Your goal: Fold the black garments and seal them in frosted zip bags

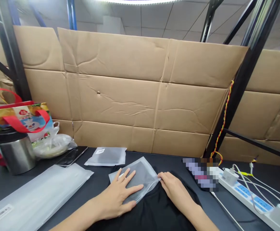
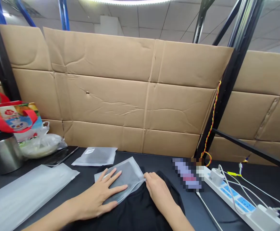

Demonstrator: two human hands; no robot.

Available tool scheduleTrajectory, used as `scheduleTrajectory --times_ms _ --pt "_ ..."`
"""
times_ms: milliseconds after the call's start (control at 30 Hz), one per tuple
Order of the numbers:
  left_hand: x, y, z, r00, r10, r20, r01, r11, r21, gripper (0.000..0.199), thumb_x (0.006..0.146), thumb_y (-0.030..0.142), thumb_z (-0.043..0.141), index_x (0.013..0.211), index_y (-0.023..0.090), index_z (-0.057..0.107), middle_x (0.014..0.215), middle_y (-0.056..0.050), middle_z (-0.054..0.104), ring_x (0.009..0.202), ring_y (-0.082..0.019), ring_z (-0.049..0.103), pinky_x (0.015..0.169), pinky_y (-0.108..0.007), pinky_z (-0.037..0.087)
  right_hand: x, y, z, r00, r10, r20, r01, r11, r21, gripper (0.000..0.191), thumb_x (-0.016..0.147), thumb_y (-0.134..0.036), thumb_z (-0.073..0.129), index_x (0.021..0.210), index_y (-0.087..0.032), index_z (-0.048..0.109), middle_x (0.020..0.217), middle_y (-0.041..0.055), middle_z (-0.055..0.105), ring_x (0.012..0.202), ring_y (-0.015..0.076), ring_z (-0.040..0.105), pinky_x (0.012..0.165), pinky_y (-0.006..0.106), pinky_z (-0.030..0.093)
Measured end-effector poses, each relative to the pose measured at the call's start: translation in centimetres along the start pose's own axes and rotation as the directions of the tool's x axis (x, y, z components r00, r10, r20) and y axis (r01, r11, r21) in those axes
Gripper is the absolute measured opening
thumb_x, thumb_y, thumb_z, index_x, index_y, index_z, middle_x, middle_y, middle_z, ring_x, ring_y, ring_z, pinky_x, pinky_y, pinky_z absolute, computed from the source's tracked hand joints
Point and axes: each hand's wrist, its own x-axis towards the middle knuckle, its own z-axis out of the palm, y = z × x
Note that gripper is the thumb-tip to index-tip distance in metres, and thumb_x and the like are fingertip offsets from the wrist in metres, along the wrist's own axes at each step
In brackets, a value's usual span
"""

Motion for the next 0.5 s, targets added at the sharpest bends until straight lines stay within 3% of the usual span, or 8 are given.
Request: scheduleTrajectory --times_ms 100,200,333,500 --pt "2.9 2.5 -0.2 0.992 -0.094 -0.084 0.100 0.992 0.072 0.022 0.093 0.027 0.049 0.110 0.022 0.061 0.122 -0.010 0.058 0.115 -0.030 0.052 0.096 -0.045 0.043 -0.2 0.0 0.3 0.999 -0.009 -0.052 0.010 1.000 0.029 0.023 0.090 -0.007 0.038 0.094 -0.022 0.055 0.086 0.0024 0.059 0.078 0.0187 0.059 0.072 0.032 0.049" --pt "6.5 4.9 0.5 0.988 -0.101 -0.114 0.114 0.987 0.116 0.014 0.090 0.024 0.051 0.098 0.017 0.058 0.099 -0.010 0.062 0.092 -0.027 0.059 0.078 -0.039 0.050 -0.4 0.0 0.3 0.996 -0.040 -0.083 0.045 0.998 0.054 0.020 0.090 -0.007 0.040 0.091 -0.023 0.052 0.088 0.0021 0.057 0.082 0.0187 0.057 0.074 0.032 0.049" --pt "9.4 6.0 1.8 0.996 -0.050 -0.076 0.064 0.980 0.186 0.015 0.085 0.014 0.053 0.099 0.014 0.056 0.095 -0.011 0.061 0.087 -0.028 0.061 0.071 -0.038 0.050 -0.6 0.1 0.4 0.994 -0.065 -0.091 0.071 0.995 0.064 0.019 0.092 -0.009 0.038 0.086 -0.022 0.050 0.086 0.0028 0.056 0.081 0.0198 0.056 0.072 0.033 0.048" --pt "9.5 6.0 2.2 1.000 -0.009 -0.030 0.016 0.965 0.260 0.014 0.086 0.010 0.049 0.097 0.013 0.055 0.093 -0.010 0.060 0.081 -0.027 0.062 0.059 -0.033 0.050 -0.7 0.3 0.6 0.993 -0.082 -0.081 0.090 0.991 0.097 0.019 0.095 -0.012 0.037 0.087 -0.022 0.050 0.086 0.0030 0.055 0.083 0.0196 0.056 0.073 0.033 0.048"
